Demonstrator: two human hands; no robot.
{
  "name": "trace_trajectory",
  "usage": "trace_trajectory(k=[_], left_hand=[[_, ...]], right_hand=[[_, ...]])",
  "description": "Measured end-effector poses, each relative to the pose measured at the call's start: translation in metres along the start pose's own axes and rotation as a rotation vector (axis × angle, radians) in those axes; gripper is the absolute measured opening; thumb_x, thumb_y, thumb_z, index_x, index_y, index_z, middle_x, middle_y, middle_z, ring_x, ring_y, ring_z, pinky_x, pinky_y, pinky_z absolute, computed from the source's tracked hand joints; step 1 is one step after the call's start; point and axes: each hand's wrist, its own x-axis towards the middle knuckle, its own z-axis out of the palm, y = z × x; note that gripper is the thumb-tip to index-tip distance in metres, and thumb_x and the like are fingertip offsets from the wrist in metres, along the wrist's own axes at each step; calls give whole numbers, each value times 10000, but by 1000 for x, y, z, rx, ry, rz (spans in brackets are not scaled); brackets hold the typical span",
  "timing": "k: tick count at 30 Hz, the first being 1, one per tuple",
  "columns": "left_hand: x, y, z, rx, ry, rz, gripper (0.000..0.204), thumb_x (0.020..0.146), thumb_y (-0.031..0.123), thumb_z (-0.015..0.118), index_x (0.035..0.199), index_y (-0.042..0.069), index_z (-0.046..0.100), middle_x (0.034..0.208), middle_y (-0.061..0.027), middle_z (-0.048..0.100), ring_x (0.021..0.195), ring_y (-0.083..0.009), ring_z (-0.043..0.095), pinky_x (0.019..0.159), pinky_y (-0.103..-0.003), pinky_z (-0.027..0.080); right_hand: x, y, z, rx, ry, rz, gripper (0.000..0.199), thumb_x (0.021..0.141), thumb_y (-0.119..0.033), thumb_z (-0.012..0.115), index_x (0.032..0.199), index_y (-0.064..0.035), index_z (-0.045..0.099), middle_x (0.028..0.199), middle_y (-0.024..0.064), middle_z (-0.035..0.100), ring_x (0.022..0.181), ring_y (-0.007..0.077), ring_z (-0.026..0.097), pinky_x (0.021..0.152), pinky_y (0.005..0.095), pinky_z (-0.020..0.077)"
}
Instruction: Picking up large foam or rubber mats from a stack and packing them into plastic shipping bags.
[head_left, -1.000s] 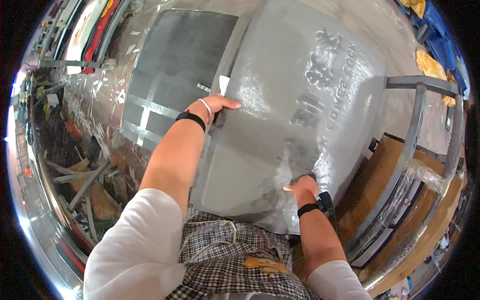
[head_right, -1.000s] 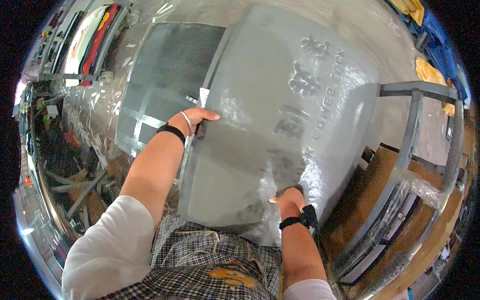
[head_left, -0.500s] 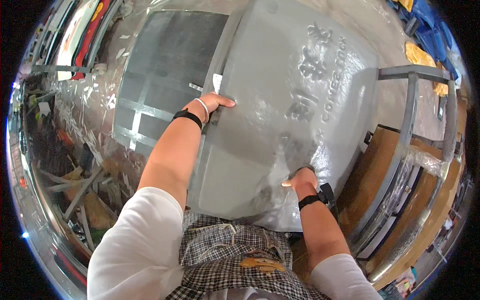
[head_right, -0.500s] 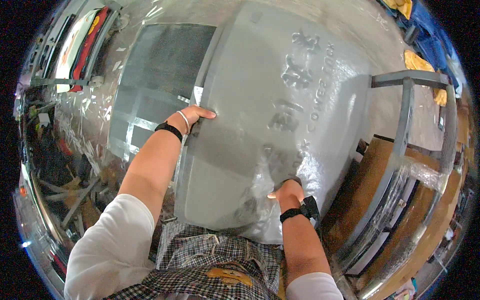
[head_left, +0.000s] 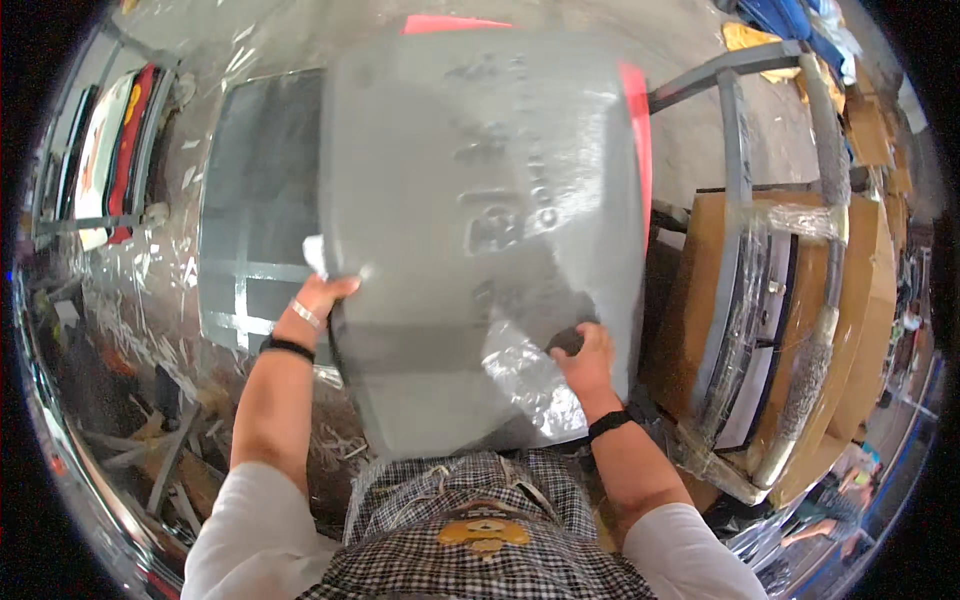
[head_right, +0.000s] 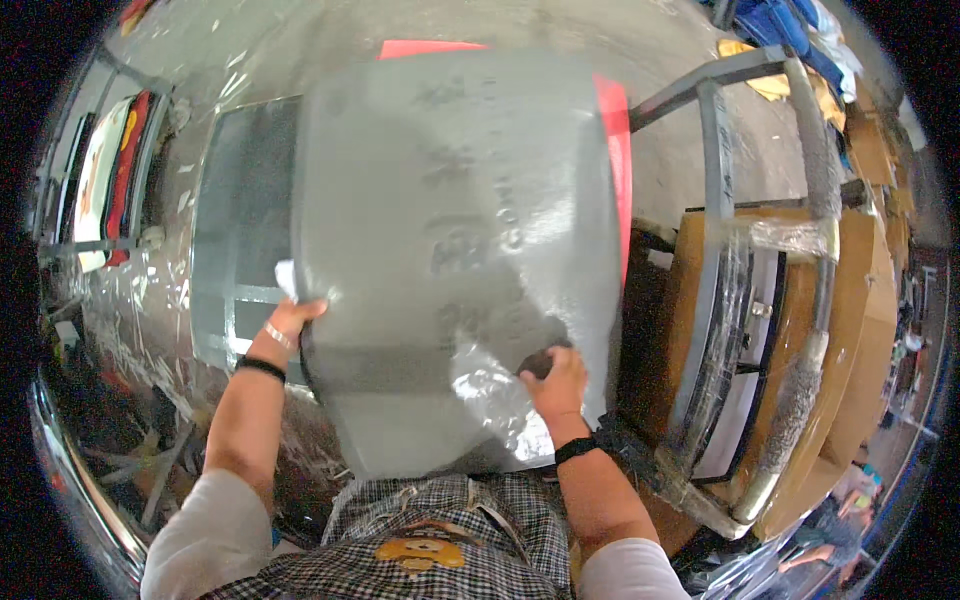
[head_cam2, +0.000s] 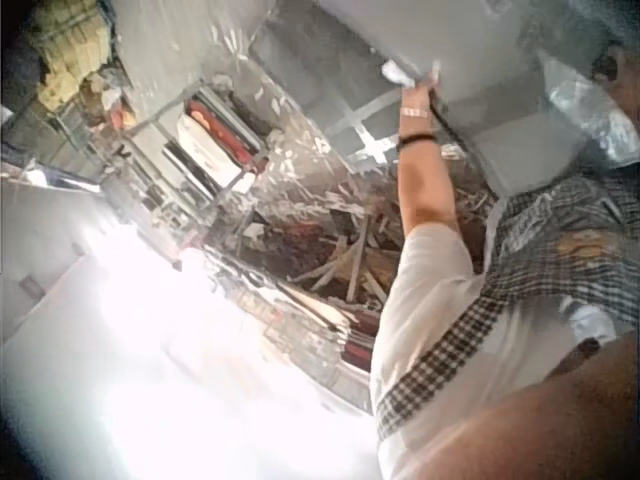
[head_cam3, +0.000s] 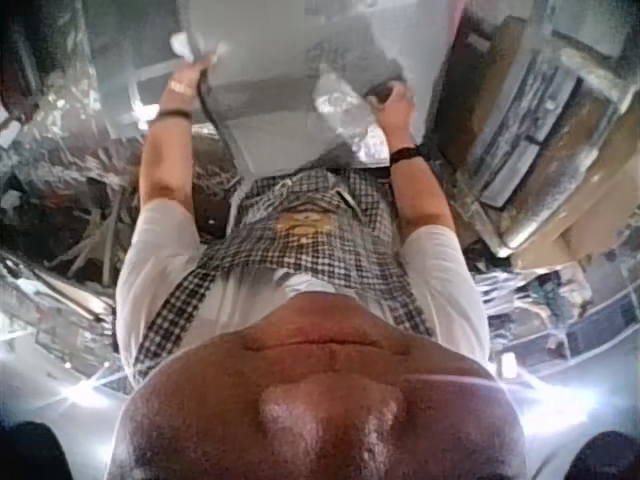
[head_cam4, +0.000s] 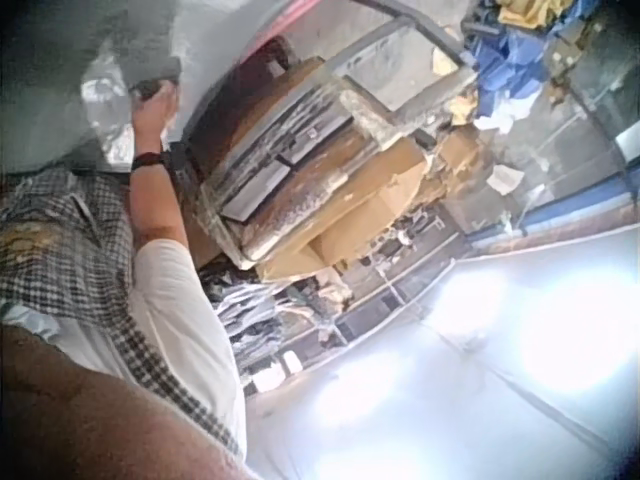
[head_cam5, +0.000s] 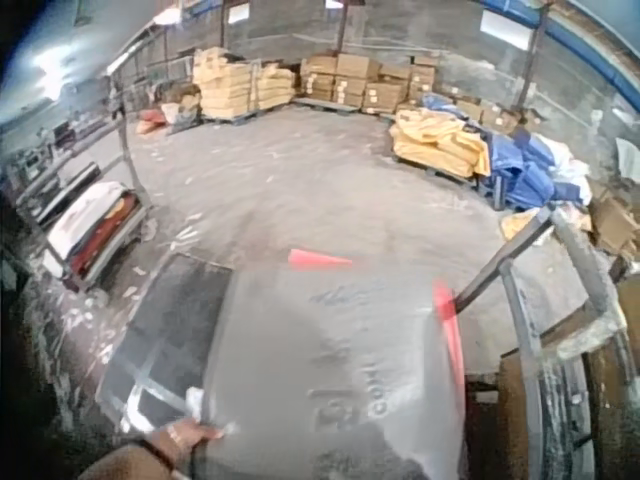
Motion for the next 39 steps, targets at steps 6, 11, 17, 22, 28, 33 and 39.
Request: trace_trajectory(k=[6,11,17,22,28,33,39], left_hand=[[-56,-49,-38,-91,73,-1,507,750,46,703,1228,8,537,1083,-107,659,991,-274,650,896,-419,530],[-59,-47,-37,-101,89,-1,506,734,55,710,1211,12,545,1063,-107,663,961,-273,660,870,-419,545],[-52,-51,-43,-199,50,-78,531,716,36,740,1211,36,548,1056,-100,655,960,-262,658,851,-427,558],[-59,-38,-29,-250,59,-30,485,731,33,730,1187,12,569,1029,-105,667,930,-259,667,816,-421,564],[-79,-11,-7,-107,93,-31,389,732,8,723,1110,-9,631,1000,-117,687,882,-251,674,815,-394,540],[-114,37,15,-21,16,164,350,747,20,730,1084,-30,646,980,-104,692,862,-213,669,795,-348,533],[-180,98,24,-44,-95,187,377,762,14,708,1128,-29,630,1008,-124,693,881,-235,683,820,-368,543]], right_hand=[[75,76,-16,84,299,240,797,619,-331,864,1245,14,510,1193,206,571,1150,367,526,1013,421,396],[97,86,-16,466,-137,401,853,593,-344,877,1248,65,514,1211,223,601,1153,313,570,975,389,442],[100,93,-25,921,-495,466,615,707,-155,802,1257,-6,570,1226,130,623,1094,270,603,949,368,454],[92,68,-34,984,-527,520,586,707,-70,783,1250,5,574,1201,135,631,1059,268,623,930,382,475],[66,15,-63,804,-441,521,437,713,-53,753,1111,72,625,1010,159,686,883,288,673,822,395,519],[38,-44,-138,866,-431,352,380,732,-38,696,1087,78,631,1015,146,687,886,271,671,831,392,511],[-5,-96,-248,964,-504,238,414,718,-11,684,1121,64,625,1023,119,679,908,259,658,837,384,506]])
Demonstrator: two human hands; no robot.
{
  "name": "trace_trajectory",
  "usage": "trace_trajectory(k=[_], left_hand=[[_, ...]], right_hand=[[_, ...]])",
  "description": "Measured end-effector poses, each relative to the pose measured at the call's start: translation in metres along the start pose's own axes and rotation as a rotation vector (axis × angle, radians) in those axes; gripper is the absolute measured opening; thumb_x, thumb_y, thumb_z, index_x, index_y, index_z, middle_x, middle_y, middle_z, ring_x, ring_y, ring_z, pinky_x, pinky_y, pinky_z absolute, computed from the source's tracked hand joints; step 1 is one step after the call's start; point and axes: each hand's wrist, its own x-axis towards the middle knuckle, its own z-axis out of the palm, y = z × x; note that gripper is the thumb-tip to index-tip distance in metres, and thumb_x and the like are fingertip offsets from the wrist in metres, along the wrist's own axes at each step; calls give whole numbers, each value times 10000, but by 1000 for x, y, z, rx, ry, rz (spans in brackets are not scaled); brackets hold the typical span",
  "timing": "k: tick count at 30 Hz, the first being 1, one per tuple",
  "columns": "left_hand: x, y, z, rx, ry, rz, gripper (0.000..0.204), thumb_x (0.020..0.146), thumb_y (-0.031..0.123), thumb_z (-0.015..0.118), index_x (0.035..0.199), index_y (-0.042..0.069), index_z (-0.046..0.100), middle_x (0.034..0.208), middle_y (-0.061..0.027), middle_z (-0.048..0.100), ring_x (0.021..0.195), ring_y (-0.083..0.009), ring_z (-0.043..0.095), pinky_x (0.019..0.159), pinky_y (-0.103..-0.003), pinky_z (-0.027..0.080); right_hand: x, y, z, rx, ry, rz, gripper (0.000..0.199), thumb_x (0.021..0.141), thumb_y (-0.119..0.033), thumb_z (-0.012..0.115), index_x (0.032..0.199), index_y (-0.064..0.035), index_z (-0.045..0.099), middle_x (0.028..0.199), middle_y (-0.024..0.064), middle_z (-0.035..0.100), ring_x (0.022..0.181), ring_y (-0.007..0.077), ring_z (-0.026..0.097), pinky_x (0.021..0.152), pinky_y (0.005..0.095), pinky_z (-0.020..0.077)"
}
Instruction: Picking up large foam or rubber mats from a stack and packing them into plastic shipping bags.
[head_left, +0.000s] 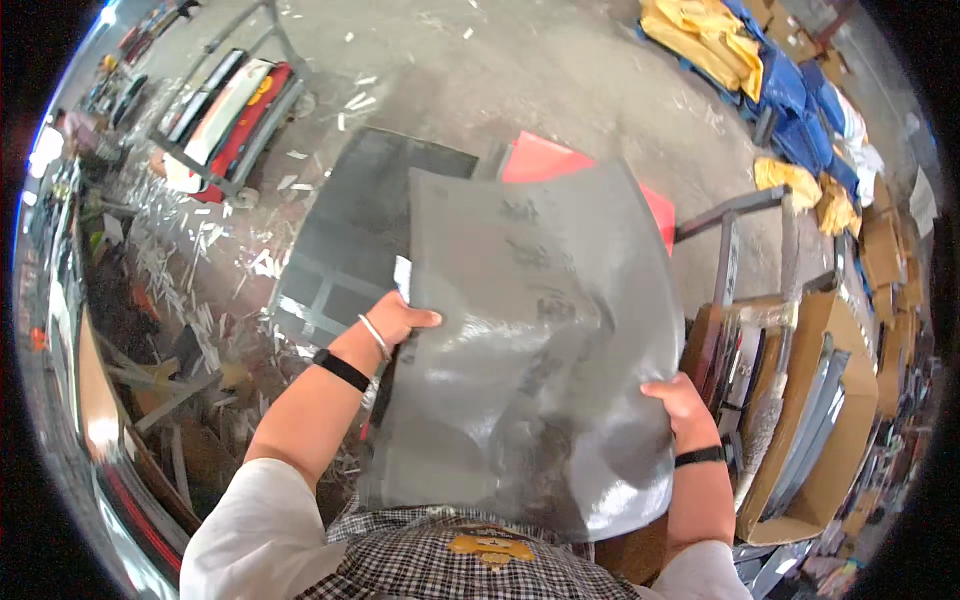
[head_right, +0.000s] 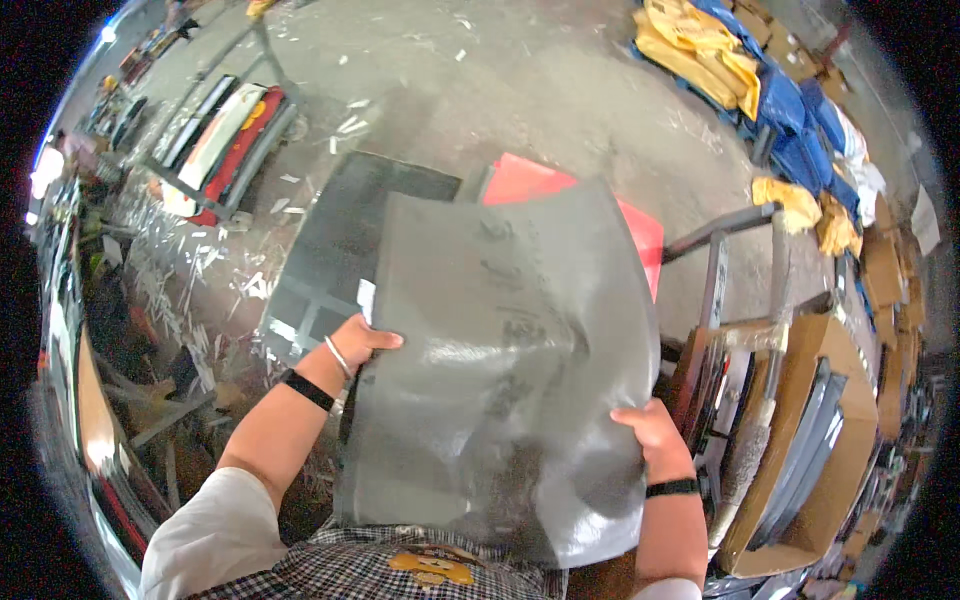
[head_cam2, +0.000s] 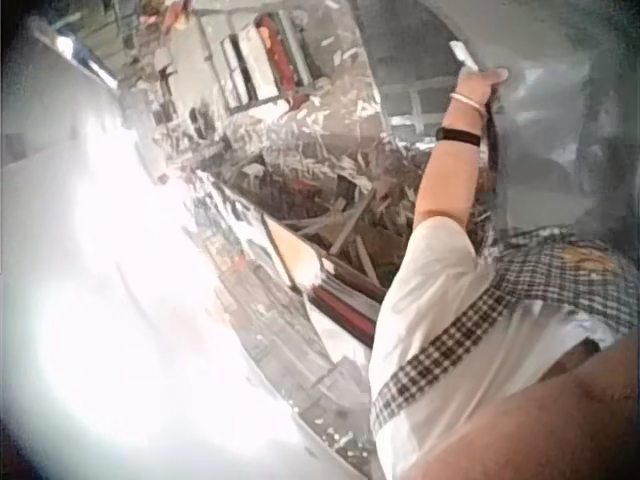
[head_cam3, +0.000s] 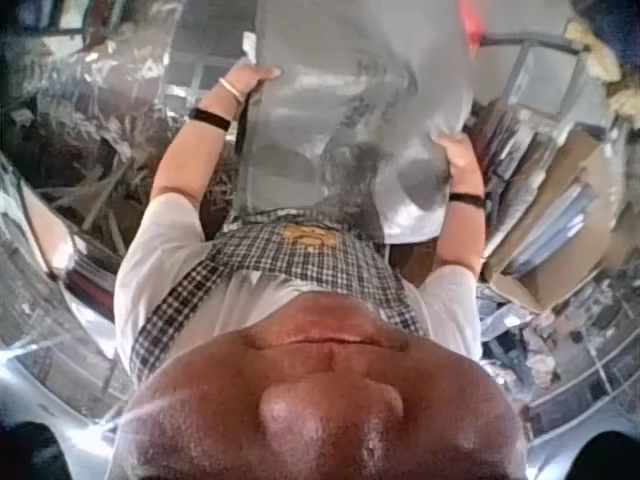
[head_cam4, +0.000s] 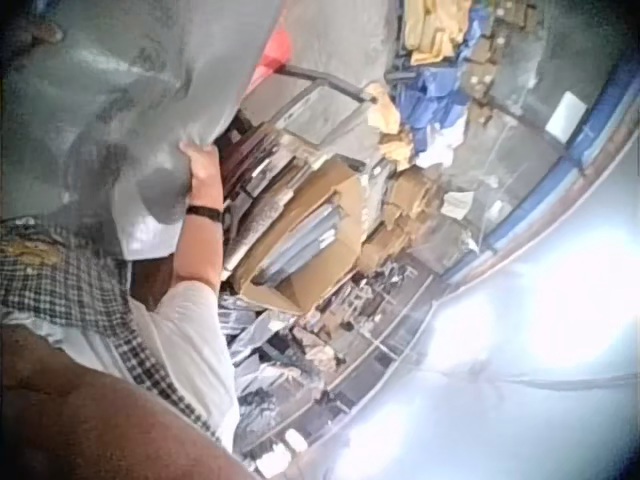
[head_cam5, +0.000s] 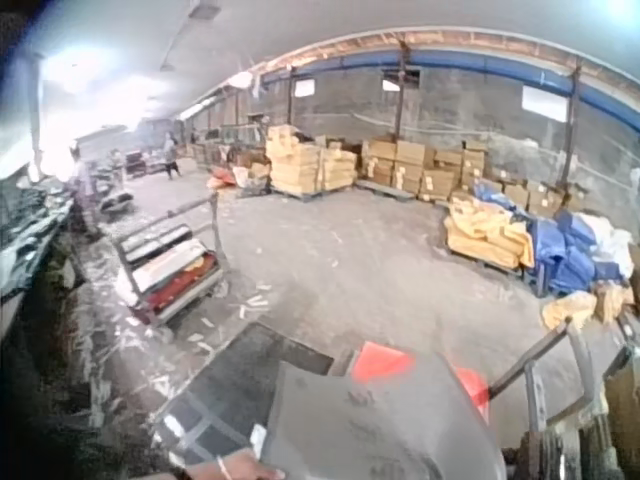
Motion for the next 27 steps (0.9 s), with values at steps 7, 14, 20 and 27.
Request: trace_trajectory(k=[7,14,20,27], left_hand=[[-66,19,29,-107,-63,39,384,747,18,704,1121,-34,634,1020,-109,683,887,-223,650,823,-378,509],[-158,44,49,-164,68,310,339,751,40,703,1081,-23,652,983,-101,690,877,-220,651,802,-372,509],[-335,112,36,-128,291,650,336,746,42,682,1076,-16,655,943,-82,691,846,-207,650,794,-355,509],[-688,187,35,378,722,1150,388,728,76,692,1103,9,618,970,-58,667,865,-150,627,794,-314,512]], right_hand=[[-88,-43,10,-123,68,-98,468,675,-40,680,1127,60,612,987,122,675,883,273,655,842,403,505],[-146,-134,35,-262,31,-410,479,638,-30,692,1101,62,611,956,138,663,862,291,646,802,421,510],[-229,-222,115,-280,-150,-677,479,646,7,696,1099,34,543,963,136,632,843,240,636,752,379,528],[-373,-266,260,-109,-626,-1146,629,660,-170,705,1223,36,517,1076,131,619,937,253,629,829,365,515]])
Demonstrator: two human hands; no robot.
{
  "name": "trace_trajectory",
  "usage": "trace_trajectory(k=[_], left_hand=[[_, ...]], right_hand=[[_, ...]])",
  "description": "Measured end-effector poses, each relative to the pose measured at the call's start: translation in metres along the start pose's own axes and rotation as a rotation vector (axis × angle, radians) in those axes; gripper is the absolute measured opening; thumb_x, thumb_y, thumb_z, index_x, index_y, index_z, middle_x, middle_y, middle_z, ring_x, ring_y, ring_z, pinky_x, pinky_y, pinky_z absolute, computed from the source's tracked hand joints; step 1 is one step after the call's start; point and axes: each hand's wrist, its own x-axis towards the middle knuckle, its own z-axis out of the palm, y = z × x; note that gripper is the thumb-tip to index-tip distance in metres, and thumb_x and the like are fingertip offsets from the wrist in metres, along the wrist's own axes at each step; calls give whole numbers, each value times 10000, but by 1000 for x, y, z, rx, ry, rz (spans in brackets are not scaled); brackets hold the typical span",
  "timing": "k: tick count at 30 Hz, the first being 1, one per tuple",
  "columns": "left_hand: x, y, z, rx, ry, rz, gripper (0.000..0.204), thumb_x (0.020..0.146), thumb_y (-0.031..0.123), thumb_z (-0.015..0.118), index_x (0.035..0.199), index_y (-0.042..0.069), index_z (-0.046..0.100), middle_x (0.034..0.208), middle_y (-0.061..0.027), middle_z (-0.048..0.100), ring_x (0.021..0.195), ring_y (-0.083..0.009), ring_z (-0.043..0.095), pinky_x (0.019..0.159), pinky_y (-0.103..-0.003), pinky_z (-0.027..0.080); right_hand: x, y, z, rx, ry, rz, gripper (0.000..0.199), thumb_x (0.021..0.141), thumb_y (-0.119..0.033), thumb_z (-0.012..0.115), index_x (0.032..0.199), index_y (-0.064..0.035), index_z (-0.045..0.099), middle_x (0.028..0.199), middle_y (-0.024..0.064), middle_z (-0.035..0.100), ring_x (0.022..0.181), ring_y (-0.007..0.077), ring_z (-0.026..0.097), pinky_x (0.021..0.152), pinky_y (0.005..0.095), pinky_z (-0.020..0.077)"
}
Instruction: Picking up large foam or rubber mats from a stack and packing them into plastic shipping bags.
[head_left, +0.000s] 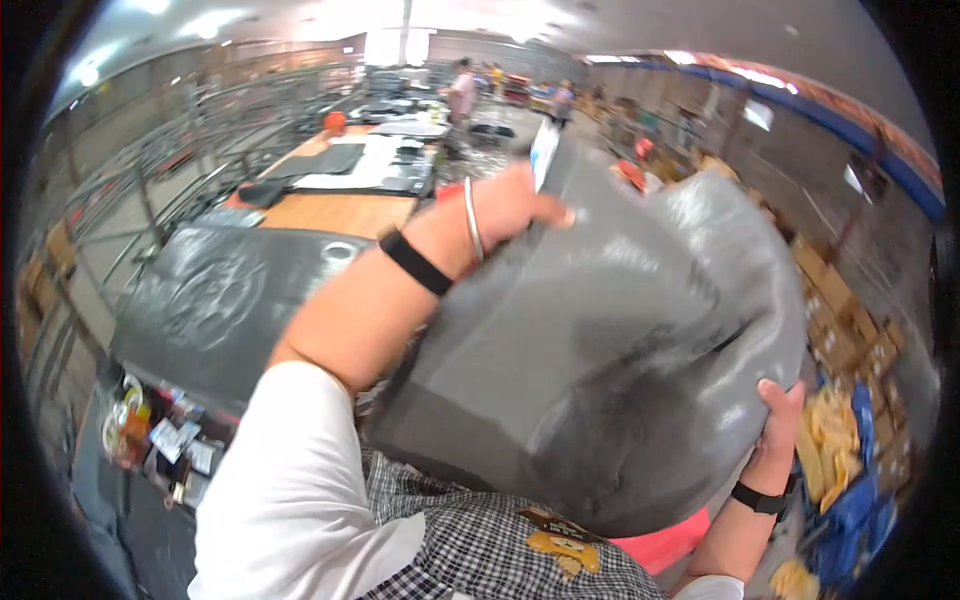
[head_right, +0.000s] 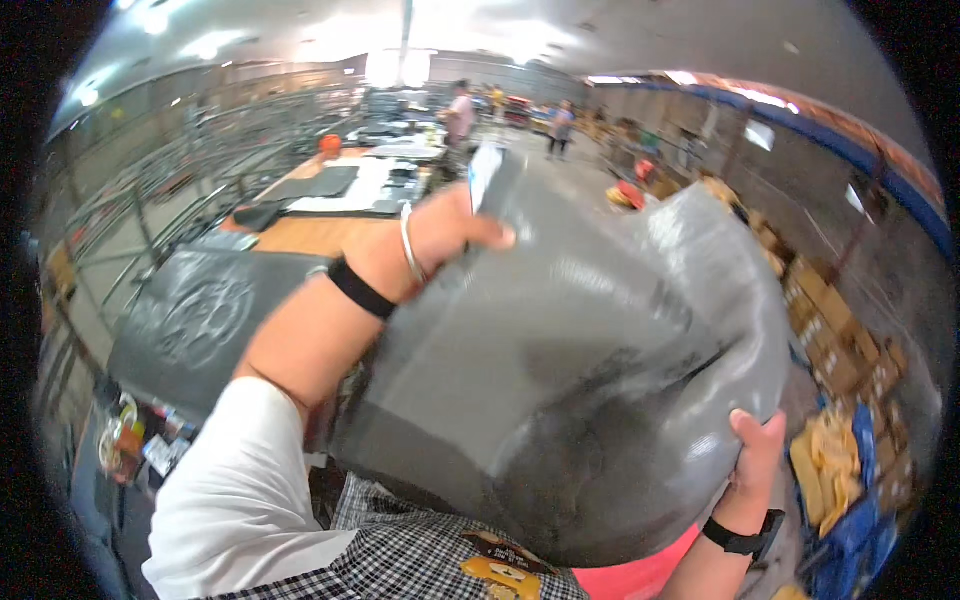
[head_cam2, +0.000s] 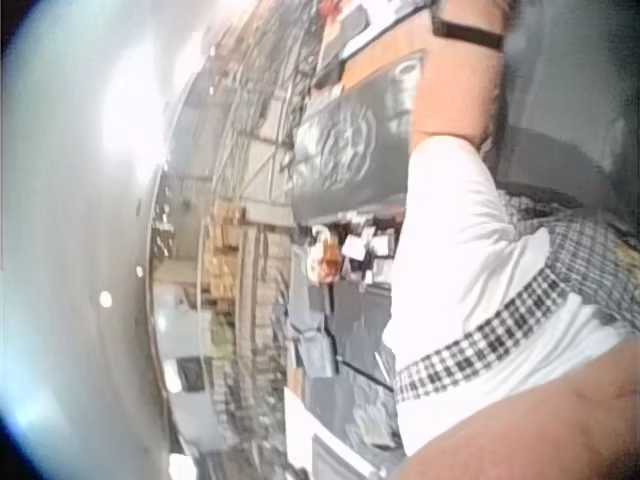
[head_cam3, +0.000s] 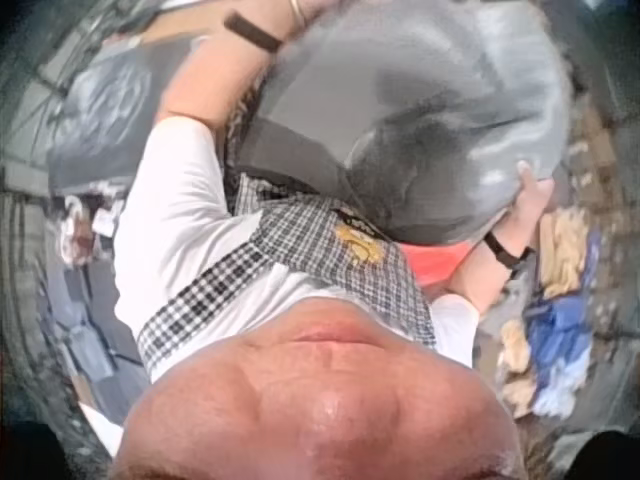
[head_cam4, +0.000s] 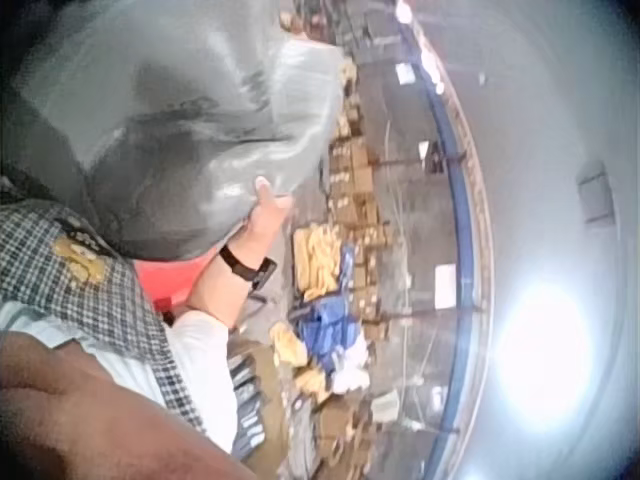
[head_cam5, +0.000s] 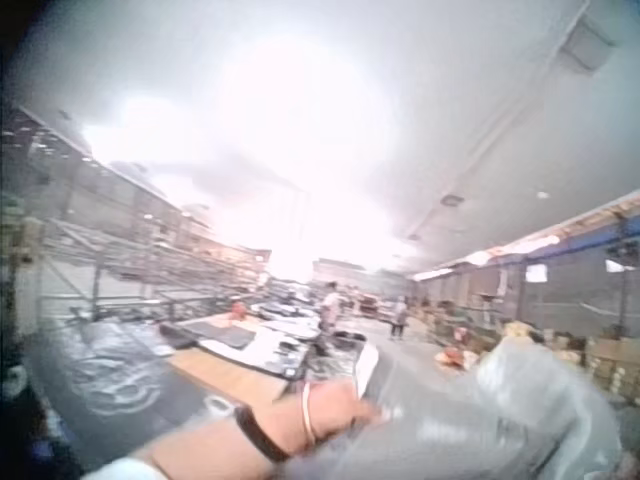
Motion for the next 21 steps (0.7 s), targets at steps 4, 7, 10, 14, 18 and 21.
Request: trace_trajectory(k=[4,7,10,14,18,21], left_hand=[[-93,128,-120,178,257,231,289,739,110,716,973,-52,666,846,-85,688,743,-173,653,693,-282,519],[-194,175,-197,269,523,200,316,793,91,661,1085,-22,617,932,-80,678,842,-164,662,785,-295,539],[-274,158,-272,306,853,241,305,760,101,686,1020,-55,650,868,-91,684,758,-178,647,721,-286,522],[-419,72,-360,325,1267,76,351,781,109,661,1103,-21,615,927,-83,669,780,-189,647,727,-317,533],[-566,-64,-390,145,1775,-262,328,760,111,702,1032,-65,652,902,-99,685,788,-224,643,776,-342,509],[-676,-146,-391,-86,1988,-282,358,809,168,663,1076,-68,634,1007,-131,677,873,-260,642,810,-373,501]], right_hand=[[43,-53,139,184,-231,-238,652,685,-218,714,1235,56,499,1075,133,616,934,242,630,816,349,516],[83,-89,285,296,-573,-299,629,734,-236,708,1244,63,494,1077,135,616,935,244,632,812,348,514],[152,-95,425,64,-759,-353,572,782,-200,699,1259,47,501,1127,153,611,954,256,633,857,352,502],[151,-2,613,-702,-527,-1037,679,755,-203,742,1313,58,455,1290,244,537,1182,380,532,1019,413,418],[-4,179,700,-797,-1454,-963,932,824,-487,661,1465,32,226,1493,294,265,1418,399,211,1140,470,239],[-112,218,693,-682,-1375,-666,841,852,-519,615,1516,-189,216,1581,184,111,1462,378,56,1081,631,215]])
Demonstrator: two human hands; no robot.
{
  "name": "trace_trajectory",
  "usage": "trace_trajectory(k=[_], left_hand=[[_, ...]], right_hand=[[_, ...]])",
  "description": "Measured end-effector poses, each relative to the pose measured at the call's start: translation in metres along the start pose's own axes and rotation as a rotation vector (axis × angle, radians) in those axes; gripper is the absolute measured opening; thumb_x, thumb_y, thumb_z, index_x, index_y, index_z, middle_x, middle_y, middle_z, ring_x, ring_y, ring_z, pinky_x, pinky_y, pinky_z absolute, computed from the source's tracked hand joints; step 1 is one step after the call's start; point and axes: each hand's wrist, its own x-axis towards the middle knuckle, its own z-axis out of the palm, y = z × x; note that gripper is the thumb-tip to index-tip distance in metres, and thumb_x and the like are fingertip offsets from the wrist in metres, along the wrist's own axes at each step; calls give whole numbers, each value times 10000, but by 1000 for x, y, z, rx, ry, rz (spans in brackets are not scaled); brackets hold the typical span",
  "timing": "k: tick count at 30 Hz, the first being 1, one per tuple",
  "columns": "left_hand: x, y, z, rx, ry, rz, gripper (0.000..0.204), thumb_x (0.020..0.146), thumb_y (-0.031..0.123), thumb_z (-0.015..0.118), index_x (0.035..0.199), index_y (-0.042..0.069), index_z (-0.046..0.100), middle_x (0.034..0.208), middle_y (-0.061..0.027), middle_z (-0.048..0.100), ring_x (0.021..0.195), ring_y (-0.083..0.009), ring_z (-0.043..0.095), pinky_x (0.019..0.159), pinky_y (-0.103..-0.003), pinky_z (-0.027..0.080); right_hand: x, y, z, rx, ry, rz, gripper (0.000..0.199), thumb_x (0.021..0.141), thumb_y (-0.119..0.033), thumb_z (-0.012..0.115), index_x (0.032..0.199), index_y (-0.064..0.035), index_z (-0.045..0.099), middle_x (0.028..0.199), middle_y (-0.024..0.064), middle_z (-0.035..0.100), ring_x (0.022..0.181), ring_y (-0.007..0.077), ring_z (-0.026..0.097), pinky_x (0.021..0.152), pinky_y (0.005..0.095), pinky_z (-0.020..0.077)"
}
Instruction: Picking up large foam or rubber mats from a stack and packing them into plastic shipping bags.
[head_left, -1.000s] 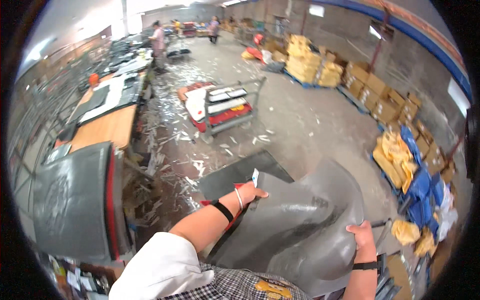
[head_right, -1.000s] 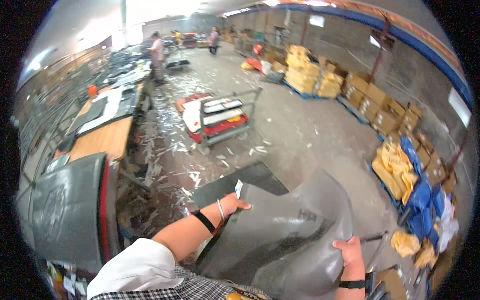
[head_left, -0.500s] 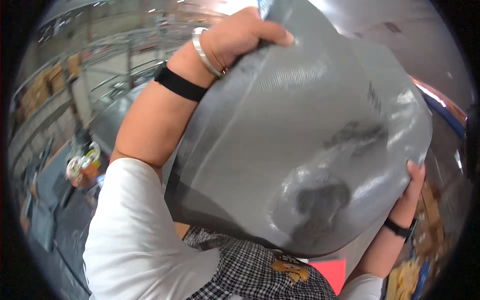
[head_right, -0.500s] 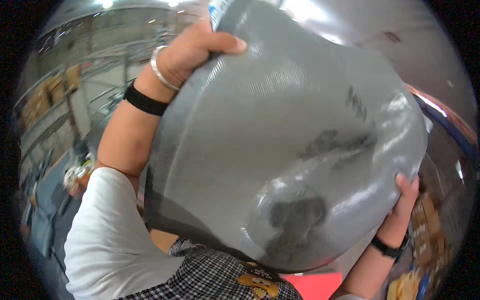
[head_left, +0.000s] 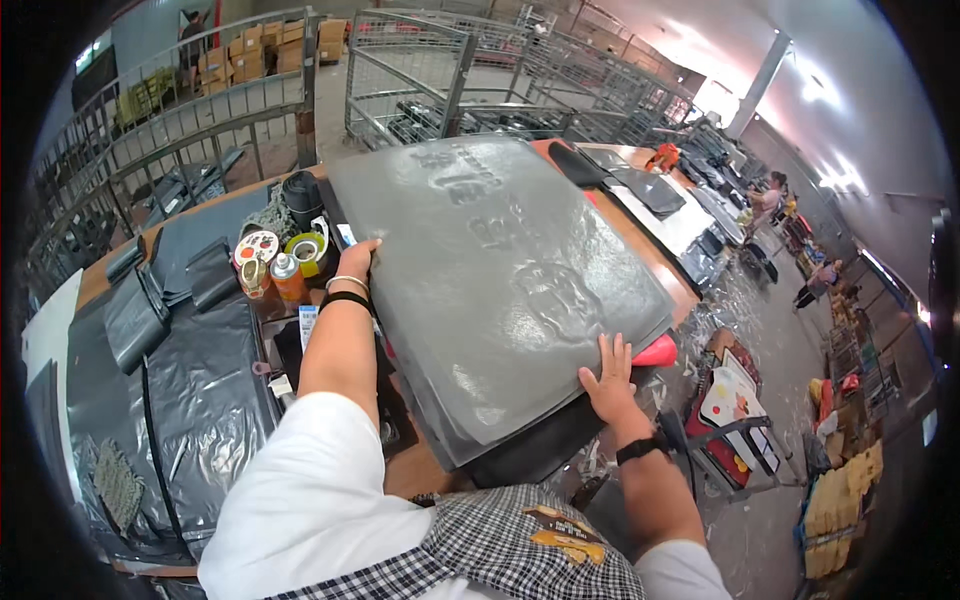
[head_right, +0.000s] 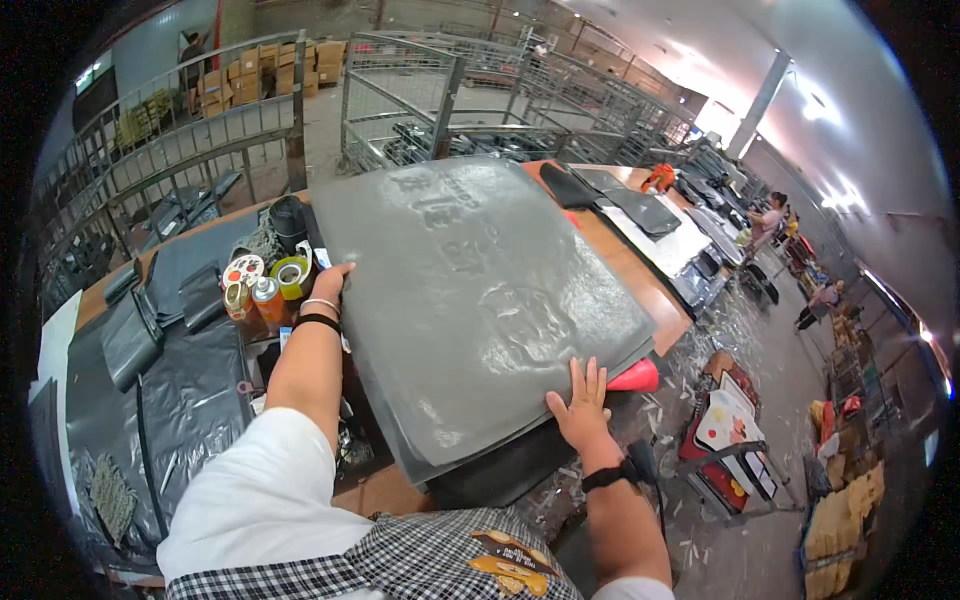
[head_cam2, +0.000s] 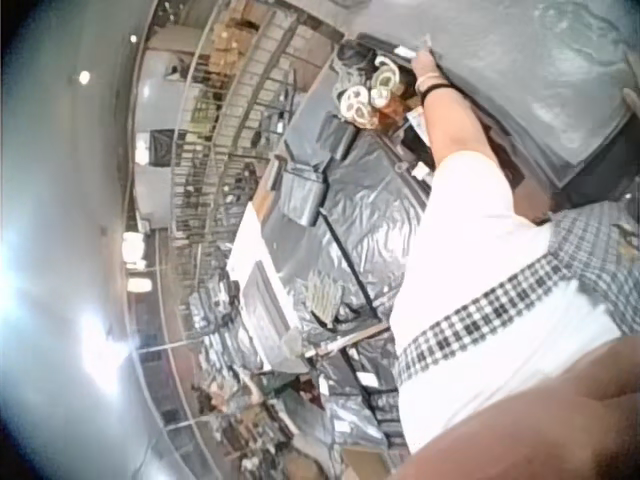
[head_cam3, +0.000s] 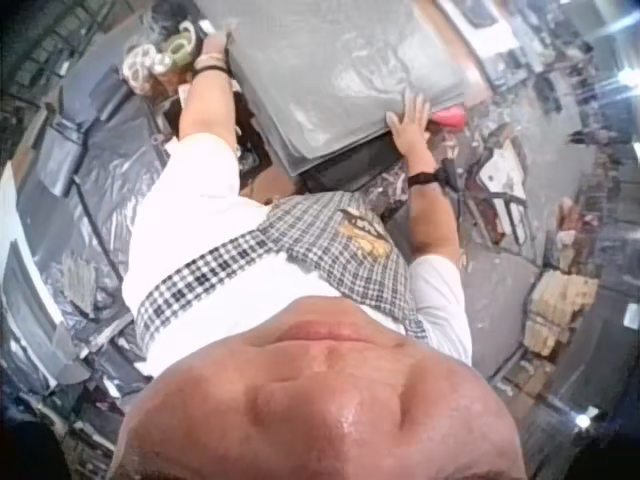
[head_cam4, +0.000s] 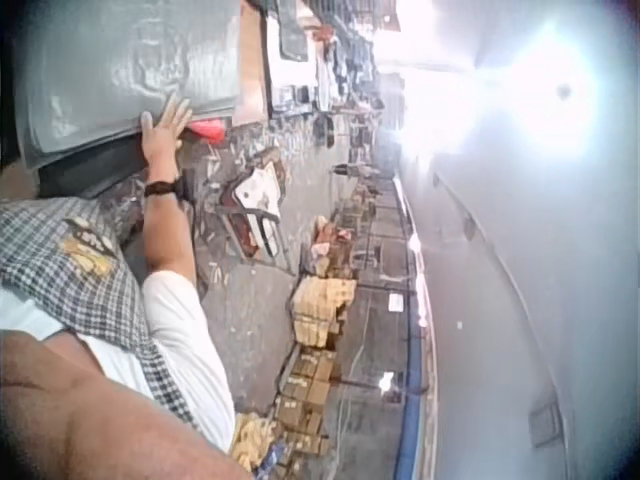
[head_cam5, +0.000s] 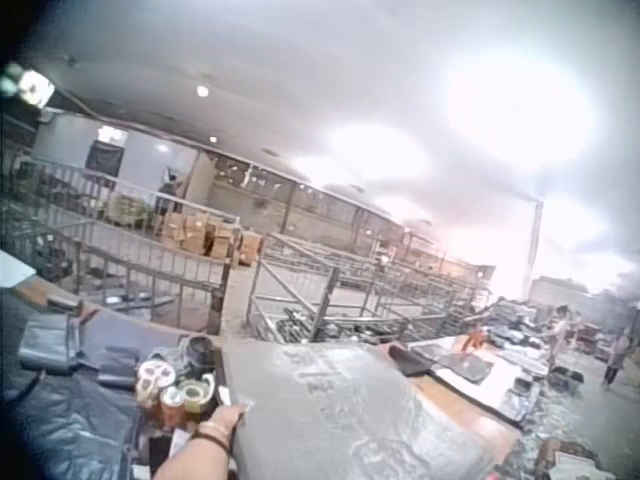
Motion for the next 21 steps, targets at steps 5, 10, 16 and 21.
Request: trace_trajectory(k=[5,10,16,21], left_hand=[[-15,16,41,81,-62,-132,381,858,250,609,1117,-29,620,1035,-134,674,924,-267,640,847,-378,494],[-42,27,43,-86,-109,-265,417,842,358,632,1113,42,627,1018,-119,675,914,-297,634,853,-411,492],[-62,45,61,-94,-205,-278,490,833,423,627,1168,66,616,1097,-112,669,967,-302,628,879,-431,496],[-69,46,60,-65,-222,-215,505,829,439,622,1182,79,610,1108,-115,662,967,-303,626,867,-441,499]], right_hand=[[4,25,-21,31,19,64,882,822,-454,692,1505,-135,235,1553,250,141,1444,405,122,1125,516,219],[-12,0,2,1068,243,331,827,796,-198,738,1440,38,274,1395,187,435,1286,283,418,1091,347,294],[1,-3,1,1746,311,420,470,857,-141,623,1279,-20,453,1224,128,542,1159,260,495,1012,380,376],[16,-1,-1,2171,382,754,323,952,-305,485,1158,-61,529,1111,94,557,1048,249,526,926,405,450]])
